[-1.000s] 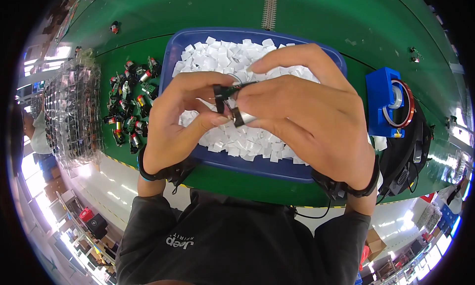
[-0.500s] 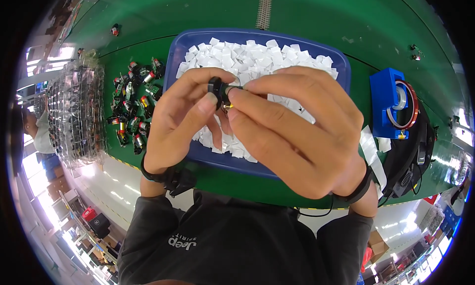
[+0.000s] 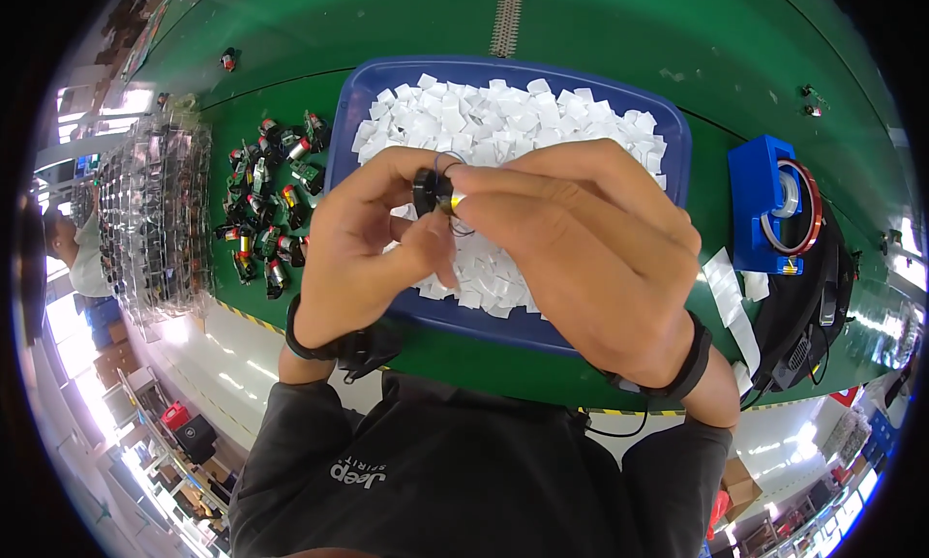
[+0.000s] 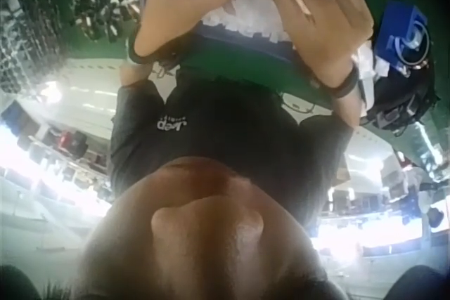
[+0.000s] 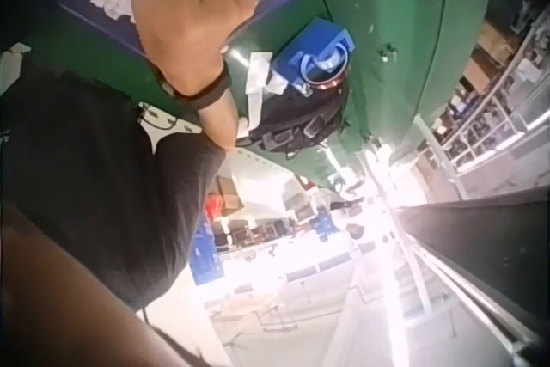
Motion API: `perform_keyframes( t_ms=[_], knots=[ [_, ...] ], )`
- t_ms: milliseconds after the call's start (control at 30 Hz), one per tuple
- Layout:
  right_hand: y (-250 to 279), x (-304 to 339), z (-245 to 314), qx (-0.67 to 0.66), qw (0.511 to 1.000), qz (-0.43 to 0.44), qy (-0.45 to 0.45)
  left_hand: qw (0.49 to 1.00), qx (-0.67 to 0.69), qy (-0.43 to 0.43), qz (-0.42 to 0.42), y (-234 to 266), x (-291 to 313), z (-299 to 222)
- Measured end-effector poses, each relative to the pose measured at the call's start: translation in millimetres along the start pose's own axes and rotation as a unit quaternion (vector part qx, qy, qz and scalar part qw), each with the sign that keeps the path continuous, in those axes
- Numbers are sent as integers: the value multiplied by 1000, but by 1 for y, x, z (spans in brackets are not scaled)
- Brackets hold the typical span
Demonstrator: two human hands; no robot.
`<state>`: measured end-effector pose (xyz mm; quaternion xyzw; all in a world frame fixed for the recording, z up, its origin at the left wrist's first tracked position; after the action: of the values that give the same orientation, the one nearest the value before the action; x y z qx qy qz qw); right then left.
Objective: The person picks up a circuit board and battery, wraps a piece of white tape around them by hand, and places the assembly on the table, repeating the process several times.
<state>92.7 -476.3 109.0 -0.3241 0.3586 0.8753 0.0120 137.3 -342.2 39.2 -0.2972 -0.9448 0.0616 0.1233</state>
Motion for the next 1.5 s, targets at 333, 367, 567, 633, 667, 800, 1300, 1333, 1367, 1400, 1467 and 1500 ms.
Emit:
perform_keyframes(
  t_ms=[333, 367, 567, 633, 667, 800, 1300, 1333, 1367, 1400, 1467, 1500],
  knots=[
    [-1, -7, 6, 62, 994, 37, 83, 999, 20, -26, 33, 5, -3, 0],
    [-2, -7, 8, 65, 995, 11, 81, 999, 16, -28, 37, 5, -3, 1],
    [18, -2, -10, -3, 999, -1, -35, 989, 109, -95, 17, 17, -2, -7],
    [8, -2, -13, -62, 995, 23, -72, 982, 117, -151, -1, 15, -1, -14],
    [-2, -1, -16, -121, 986, 48, -107, 982, 116, -150, 1, 14, -2, -13],
    [-14, 7, -25, -196, 965, 31, -174, 978, 89, -188, -12, 10, 2, -15],
    [-30, 14, -43, -239, 926, 91, -278, 949, -234, -205, -55, 5, 4, -38],
    [-32, 15, -50, -204, 930, 104, -288, 948, -236, -205, -56, 5, 1, -42],
    [-33, 17, -54, -168, 932, 116, -298, 940, -277, -196, -43, 1, -6, -45],
    [-31, 18, -55, -169, 933, 115, -298, 929, -318, -186, -28, -2, -15, -47],
    [-30, 17, -51, -146, 948, 127, -252, 915, -360, -180, -10, 4, -40, -52],
    [-28, 16, -49, -132, 955, 132, -229, 937, -330, -113, 14, 16, -62, -47]
  ],
)
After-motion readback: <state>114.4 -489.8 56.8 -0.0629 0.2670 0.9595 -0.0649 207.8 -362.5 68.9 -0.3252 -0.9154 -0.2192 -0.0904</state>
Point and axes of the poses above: each hand's wrist, its own x-axis away from the middle knuckle, its own y-axis out of the back of the hand, z = x × y, the point moved 8 cm from there along -x, towards the middle knuckle, and after that the axes turned 3 degrees about x, right-handed, at the moved point
